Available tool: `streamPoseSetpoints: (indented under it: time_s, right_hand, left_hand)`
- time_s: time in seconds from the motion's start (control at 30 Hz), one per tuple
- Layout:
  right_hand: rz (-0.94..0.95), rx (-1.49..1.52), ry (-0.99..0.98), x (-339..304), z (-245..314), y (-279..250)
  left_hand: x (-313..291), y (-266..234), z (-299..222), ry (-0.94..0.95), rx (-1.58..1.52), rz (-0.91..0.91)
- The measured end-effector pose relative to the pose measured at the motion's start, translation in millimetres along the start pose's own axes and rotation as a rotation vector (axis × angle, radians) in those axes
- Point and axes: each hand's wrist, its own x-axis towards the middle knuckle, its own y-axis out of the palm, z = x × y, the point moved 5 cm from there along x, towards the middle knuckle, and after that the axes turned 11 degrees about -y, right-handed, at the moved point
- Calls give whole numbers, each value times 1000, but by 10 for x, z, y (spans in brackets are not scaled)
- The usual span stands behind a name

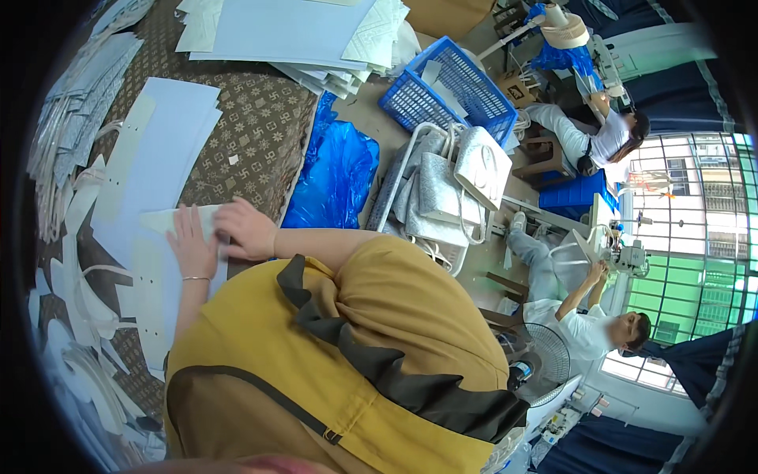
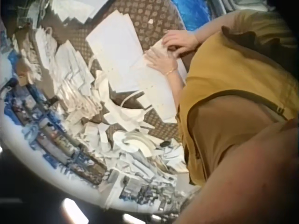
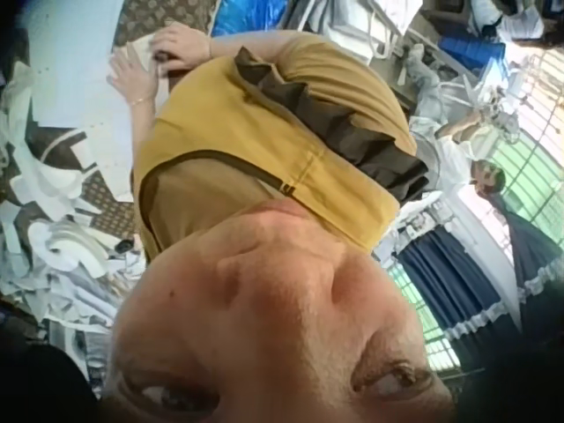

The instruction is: Folding and applying glue to white paper sheets to assemble bags at a factory workbench.

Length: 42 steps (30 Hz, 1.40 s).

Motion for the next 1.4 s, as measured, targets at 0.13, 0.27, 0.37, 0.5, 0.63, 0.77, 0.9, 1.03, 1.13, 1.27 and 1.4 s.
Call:
streamPoseSetpoints:
  time_s: [0.13,0.27,0.37,0.5,0.63,0.77,0.9,1.03,1.13,1.27,1.4]
  right_hand:
    - [-178,46,164,82,-170,-107]
    - [-143,-28,115,409,-263,-178]
    - [-74,-63,36,434,-252,-86]
    - [337,-109,-187,252,-98,297]
    - [425,-117,-180,261,-74,372]
    - [366,-95,-176,262,-70,341]
    - [275,-97,-270,195,-81,284]
    - [302,-129,-316,-65,-22,352]
    - [310,-99,-191,-187,-77,232]
    - [35,-232,211,-453,-380,-381]
    - [-283,-704,646,-1212,-1062,-1702]
  left_hand:
    - [-84,205,23,-9,72,302]
    - [69,262,441,-18,-223,93]
    - [376,-16,625,-114,-332,-172]
    - [707,122,831,-154,76,-152]
    - [605,347,940,-307,237,178]
    - [589,421,1023,-307,131,205]
    - [443,6,868,-224,107,-138]
    - [-129,255,473,-46,120,184]
    - [-111,253,455,-61,83,216]
    - [-159,378,644,-39,1,201]
    - [-231,294,1075,-81,-218,70]
